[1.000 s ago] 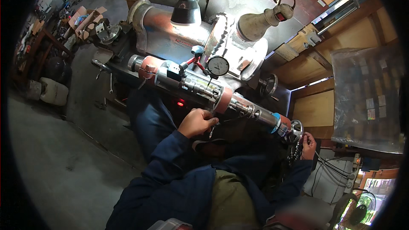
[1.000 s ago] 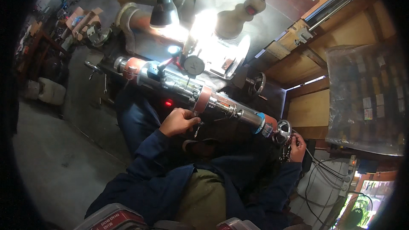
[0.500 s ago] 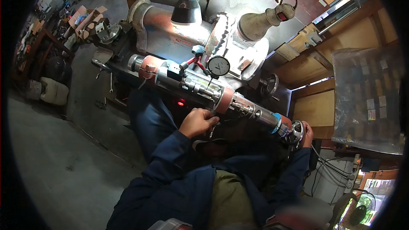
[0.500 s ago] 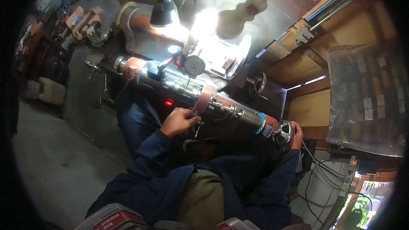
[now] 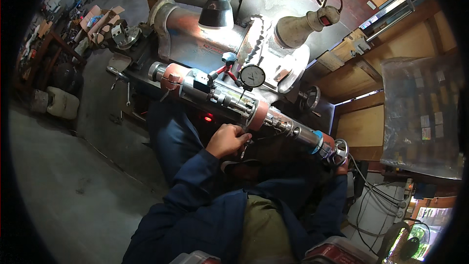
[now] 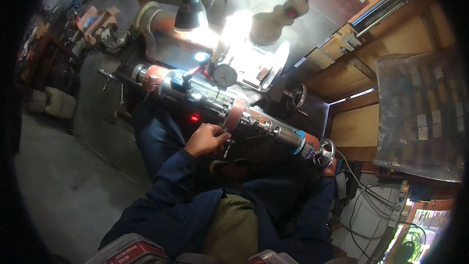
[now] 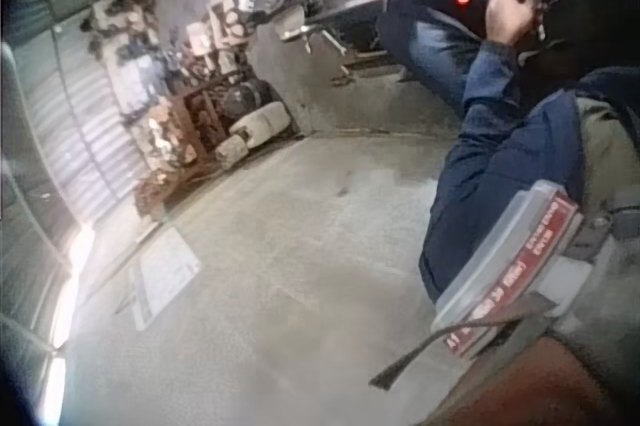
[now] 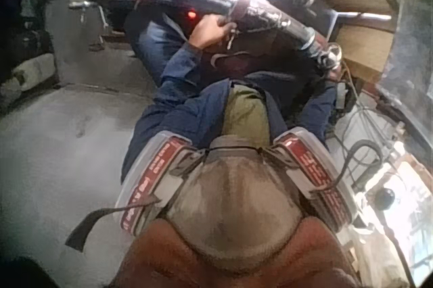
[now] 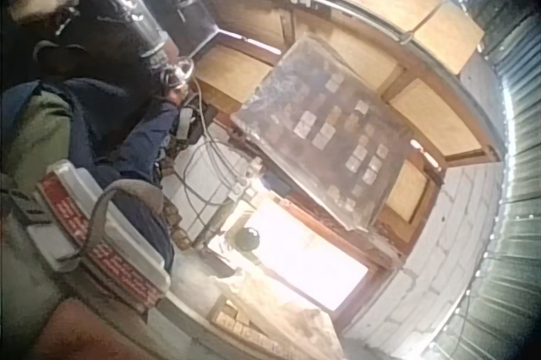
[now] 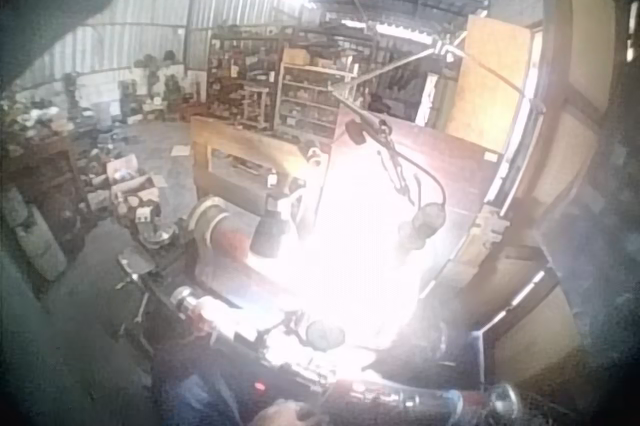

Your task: Use a precision grinding machine to finish a camshaft and measure the results with a dial indicator.

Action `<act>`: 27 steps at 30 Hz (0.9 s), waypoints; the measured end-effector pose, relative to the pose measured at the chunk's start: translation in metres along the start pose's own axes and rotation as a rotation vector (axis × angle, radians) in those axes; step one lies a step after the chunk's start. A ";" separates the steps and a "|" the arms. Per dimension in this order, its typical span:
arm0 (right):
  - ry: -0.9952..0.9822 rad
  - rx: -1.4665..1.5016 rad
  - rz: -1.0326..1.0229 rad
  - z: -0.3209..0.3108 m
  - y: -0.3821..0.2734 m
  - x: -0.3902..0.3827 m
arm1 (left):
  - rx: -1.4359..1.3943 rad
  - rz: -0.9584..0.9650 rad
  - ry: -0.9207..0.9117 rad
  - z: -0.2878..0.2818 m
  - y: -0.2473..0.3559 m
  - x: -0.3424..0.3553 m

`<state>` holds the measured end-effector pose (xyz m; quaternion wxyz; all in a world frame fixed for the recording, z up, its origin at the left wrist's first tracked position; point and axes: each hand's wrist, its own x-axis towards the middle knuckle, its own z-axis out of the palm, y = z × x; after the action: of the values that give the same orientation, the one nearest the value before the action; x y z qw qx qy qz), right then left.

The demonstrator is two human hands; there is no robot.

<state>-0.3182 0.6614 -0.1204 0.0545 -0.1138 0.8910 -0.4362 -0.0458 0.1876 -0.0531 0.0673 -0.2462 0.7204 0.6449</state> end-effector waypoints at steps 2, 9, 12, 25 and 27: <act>-0.028 0.059 0.057 -0.005 0.007 -0.011 | 0.004 0.020 -0.019 0.000 0.000 0.000; -0.054 0.289 0.071 -0.030 -0.051 -0.058 | 0.026 0.045 -0.001 0.000 0.001 0.000; -0.018 0.269 0.068 -0.036 -0.085 -0.062 | 0.034 0.031 0.008 0.000 0.002 0.001; 0.088 0.400 0.010 -0.014 -0.097 0.003 | 0.184 0.237 -0.187 0.004 -0.008 -0.001; 0.105 0.299 0.068 -0.011 -0.091 0.011 | 0.244 0.324 -0.290 0.009 -0.010 -0.001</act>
<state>-0.3173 0.6133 -0.0421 0.0392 -0.0512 0.8212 -0.5670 -0.0426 0.1960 -0.0632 0.0948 -0.0222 0.8057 0.5842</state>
